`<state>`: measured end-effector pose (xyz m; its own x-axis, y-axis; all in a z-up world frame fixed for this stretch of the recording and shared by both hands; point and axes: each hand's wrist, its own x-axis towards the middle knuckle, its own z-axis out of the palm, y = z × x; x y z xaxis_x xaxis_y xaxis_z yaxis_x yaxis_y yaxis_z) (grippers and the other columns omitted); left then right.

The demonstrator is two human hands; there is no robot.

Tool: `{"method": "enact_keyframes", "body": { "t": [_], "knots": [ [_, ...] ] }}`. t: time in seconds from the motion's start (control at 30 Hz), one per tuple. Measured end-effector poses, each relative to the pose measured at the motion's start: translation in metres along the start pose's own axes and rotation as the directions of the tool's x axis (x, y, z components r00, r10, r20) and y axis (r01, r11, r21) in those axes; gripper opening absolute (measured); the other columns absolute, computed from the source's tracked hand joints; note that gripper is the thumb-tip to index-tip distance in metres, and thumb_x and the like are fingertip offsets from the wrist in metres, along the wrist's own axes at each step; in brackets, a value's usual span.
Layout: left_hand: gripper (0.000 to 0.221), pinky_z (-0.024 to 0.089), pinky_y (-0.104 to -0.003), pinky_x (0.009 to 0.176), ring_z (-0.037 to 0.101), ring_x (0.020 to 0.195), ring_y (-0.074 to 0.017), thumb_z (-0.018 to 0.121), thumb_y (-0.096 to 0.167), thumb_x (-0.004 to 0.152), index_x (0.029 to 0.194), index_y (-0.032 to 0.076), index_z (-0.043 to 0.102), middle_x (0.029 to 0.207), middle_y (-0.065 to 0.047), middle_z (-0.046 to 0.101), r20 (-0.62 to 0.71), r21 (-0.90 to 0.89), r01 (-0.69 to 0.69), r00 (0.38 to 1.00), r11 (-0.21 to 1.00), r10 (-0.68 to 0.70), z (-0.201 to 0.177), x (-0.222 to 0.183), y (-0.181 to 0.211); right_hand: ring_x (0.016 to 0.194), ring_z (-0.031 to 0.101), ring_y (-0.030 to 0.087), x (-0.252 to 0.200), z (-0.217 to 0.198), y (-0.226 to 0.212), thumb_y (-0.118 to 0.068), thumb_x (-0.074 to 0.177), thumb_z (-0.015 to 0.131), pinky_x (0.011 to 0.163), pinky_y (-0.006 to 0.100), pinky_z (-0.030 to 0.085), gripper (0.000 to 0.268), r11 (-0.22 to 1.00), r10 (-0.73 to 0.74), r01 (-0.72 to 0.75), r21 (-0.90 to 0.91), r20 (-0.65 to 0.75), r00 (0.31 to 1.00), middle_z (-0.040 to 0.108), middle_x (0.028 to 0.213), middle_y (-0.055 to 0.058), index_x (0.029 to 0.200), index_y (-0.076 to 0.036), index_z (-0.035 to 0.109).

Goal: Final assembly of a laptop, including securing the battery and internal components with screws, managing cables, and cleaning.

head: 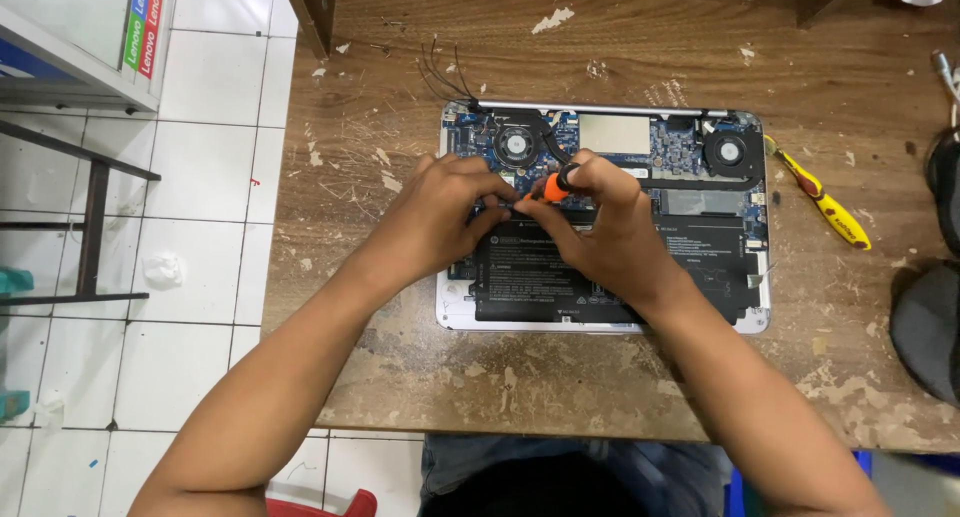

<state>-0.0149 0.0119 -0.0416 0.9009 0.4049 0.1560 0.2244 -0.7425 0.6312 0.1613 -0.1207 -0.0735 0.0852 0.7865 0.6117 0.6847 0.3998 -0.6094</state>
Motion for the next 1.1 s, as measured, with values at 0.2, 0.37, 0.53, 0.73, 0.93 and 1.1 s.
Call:
{"method": "enact_keyframes", "body": {
  "t": [0.2,0.37,0.53,0.73,0.93,1.1],
  "knots": [
    [0.011,0.044,-0.034,0.076,0.068,0.077,-0.024,0.077,0.004,0.085,0.094,0.011,0.077,0.081,-0.003,0.07,-0.153,-0.015,-0.077,0.985,0.997,0.074,-0.006,0.0,-0.005,0.085,0.077,0.039,0.023,-0.005,-0.023,0.014,0.09,0.071,0.072,0.048,0.065,0.057,0.995,-0.043,0.036,0.097,0.075,0.996,0.07,0.108,0.02,0.124,-0.006,0.031],
    [0.009,0.042,-0.033,0.073,0.063,0.069,-0.0197,0.077,0.004,0.088,0.096,0.009,0.077,0.079,-0.004,0.068,-0.273,-0.07,-0.076,0.961,0.995,0.054,-0.021,-0.003,-0.004,0.082,0.076,0.038,0.002,0.0,-0.003,0.012,0.09,0.075,0.07,0.046,0.065,0.057,1.0,0.012,-0.013,0.025,0.026,1.0,0.069,0.105,0.02,0.124,-0.004,0.032],
    [0.004,0.05,-0.033,0.063,0.065,0.063,-0.0241,0.077,0.002,0.084,0.087,0.006,0.077,0.074,-0.01,0.068,-0.15,-0.125,0.036,0.987,0.991,-0.055,-0.032,-0.006,-0.018,0.072,0.073,0.041,0.003,0.0,0.004,0.006,0.087,0.085,0.066,0.045,0.063,0.063,0.997,-0.008,0.005,-0.078,-0.049,0.999,0.065,0.096,0.024,0.123,-0.002,0.034],
    [0.009,0.056,-0.046,0.067,0.073,0.075,-0.0386,0.075,0.012,0.084,0.083,0.003,0.077,0.073,-0.016,0.071,0.164,0.135,0.341,0.918,0.93,-0.361,-0.057,-0.025,-0.022,0.073,0.072,0.033,0.006,-0.005,-0.002,0.011,0.093,0.072,0.066,0.039,0.063,0.058,0.997,0.004,-0.005,0.071,0.017,1.0,0.069,0.098,0.02,0.124,-0.001,0.025],
    [0.009,0.06,-0.049,0.077,0.075,0.087,-0.0393,0.073,0.007,0.075,0.082,0.007,0.079,0.082,-0.017,0.076,0.326,0.387,0.406,0.78,0.828,-0.534,-0.063,-0.021,-0.014,0.061,0.067,0.031,0.008,-0.005,-0.004,0.004,0.095,0.08,0.058,0.04,0.06,0.062,0.996,-0.03,0.026,-0.085,-0.056,0.998,0.06,0.086,0.017,0.125,-0.001,0.027],
    [0.01,0.06,-0.047,0.074,0.076,0.085,-0.0368,0.083,0.012,0.072,0.081,0.009,0.08,0.079,-0.014,0.076,0.351,0.34,0.446,0.757,0.828,-0.551,-0.054,-0.027,-0.032,0.06,0.068,0.033,0.007,-0.003,-0.008,0.003,0.096,0.079,0.06,0.04,0.06,0.062,0.992,-0.046,0.039,-0.118,-0.064,0.997,0.059,0.085,0.016,0.127,0.001,0.025]
  ]
}}
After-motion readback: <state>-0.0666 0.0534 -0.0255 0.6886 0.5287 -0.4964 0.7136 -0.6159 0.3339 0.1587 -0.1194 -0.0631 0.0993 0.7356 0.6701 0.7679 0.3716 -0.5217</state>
